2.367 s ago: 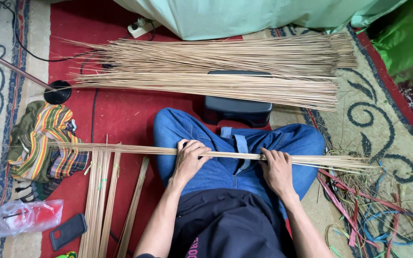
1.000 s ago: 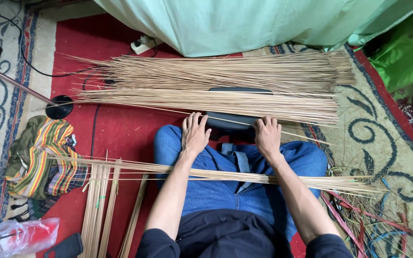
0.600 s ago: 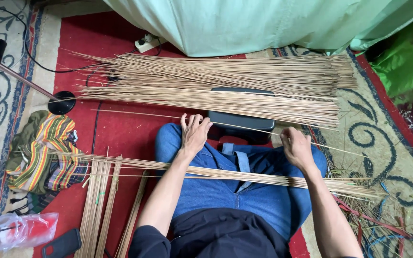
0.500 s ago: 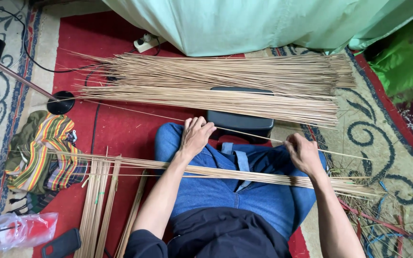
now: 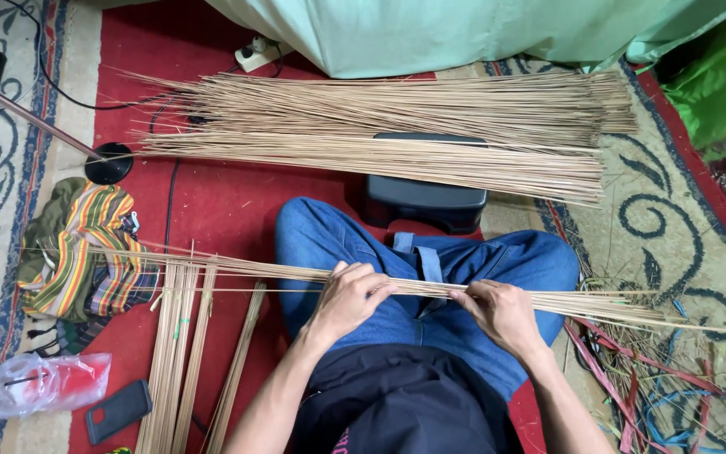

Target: A person sitting on the floor organizes thin wooden sticks into a bundle, picking them up from a pile and placing them together.

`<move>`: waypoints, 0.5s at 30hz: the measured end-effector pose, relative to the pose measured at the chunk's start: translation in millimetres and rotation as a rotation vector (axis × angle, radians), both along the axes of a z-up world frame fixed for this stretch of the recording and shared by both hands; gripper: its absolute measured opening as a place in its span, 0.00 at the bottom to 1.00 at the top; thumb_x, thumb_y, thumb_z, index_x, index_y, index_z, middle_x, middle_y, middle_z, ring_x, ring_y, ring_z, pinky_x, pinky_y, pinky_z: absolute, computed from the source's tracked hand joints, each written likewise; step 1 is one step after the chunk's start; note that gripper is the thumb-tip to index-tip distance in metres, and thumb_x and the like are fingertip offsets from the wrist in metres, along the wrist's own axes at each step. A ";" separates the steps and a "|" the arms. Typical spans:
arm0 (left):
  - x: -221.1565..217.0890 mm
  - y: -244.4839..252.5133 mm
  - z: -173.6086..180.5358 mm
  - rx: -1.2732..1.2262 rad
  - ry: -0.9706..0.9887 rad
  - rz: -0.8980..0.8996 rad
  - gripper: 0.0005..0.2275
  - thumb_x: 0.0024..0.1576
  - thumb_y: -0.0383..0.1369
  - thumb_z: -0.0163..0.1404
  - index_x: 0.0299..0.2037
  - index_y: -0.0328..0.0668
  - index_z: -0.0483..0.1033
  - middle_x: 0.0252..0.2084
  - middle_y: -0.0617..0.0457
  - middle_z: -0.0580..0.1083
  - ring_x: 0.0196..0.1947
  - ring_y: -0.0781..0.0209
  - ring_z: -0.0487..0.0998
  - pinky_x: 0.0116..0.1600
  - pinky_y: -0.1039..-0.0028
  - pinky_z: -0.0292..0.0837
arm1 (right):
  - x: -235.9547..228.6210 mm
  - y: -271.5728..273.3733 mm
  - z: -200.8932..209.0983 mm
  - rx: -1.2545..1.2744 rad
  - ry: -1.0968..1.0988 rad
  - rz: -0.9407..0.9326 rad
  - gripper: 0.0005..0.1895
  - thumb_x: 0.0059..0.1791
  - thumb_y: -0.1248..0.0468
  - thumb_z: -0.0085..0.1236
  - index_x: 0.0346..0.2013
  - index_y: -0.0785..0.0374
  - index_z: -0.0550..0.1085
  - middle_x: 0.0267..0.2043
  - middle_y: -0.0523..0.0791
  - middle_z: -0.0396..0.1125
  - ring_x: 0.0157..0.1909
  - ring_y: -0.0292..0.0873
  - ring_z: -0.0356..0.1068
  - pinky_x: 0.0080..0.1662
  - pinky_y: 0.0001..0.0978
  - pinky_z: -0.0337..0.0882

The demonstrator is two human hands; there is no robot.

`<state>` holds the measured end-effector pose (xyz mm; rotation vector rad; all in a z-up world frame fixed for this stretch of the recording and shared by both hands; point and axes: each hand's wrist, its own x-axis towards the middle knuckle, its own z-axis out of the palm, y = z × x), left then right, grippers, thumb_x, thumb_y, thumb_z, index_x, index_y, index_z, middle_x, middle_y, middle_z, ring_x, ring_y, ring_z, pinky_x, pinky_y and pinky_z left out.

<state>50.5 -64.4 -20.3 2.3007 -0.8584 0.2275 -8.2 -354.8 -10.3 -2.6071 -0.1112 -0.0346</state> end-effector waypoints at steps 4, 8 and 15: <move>-12.4 43.8 4.7 0.010 0.077 0.092 0.09 0.62 0.45 0.54 0.35 0.55 0.82 0.24 0.58 0.70 0.30 0.58 0.77 0.41 0.69 0.68 | -18.4 -27.3 -2.2 0.006 0.082 -0.026 0.17 0.49 0.45 0.59 0.24 0.50 0.78 0.21 0.45 0.69 0.31 0.53 0.76 0.35 0.42 0.74; -34.5 44.8 14.5 -0.043 0.181 0.095 0.10 0.61 0.43 0.56 0.31 0.50 0.83 0.23 0.56 0.71 0.28 0.56 0.77 0.41 0.69 0.69 | -33.5 -10.3 3.1 0.005 0.165 0.025 0.15 0.49 0.46 0.58 0.30 0.51 0.79 0.23 0.47 0.72 0.34 0.55 0.77 0.37 0.47 0.75; -62.0 15.7 17.0 -0.077 0.107 0.054 0.09 0.61 0.42 0.56 0.32 0.50 0.81 0.24 0.57 0.70 0.28 0.58 0.76 0.39 0.69 0.67 | -41.6 42.9 -2.5 0.202 0.190 0.056 0.13 0.48 0.48 0.62 0.25 0.49 0.80 0.16 0.45 0.65 0.25 0.52 0.74 0.31 0.39 0.72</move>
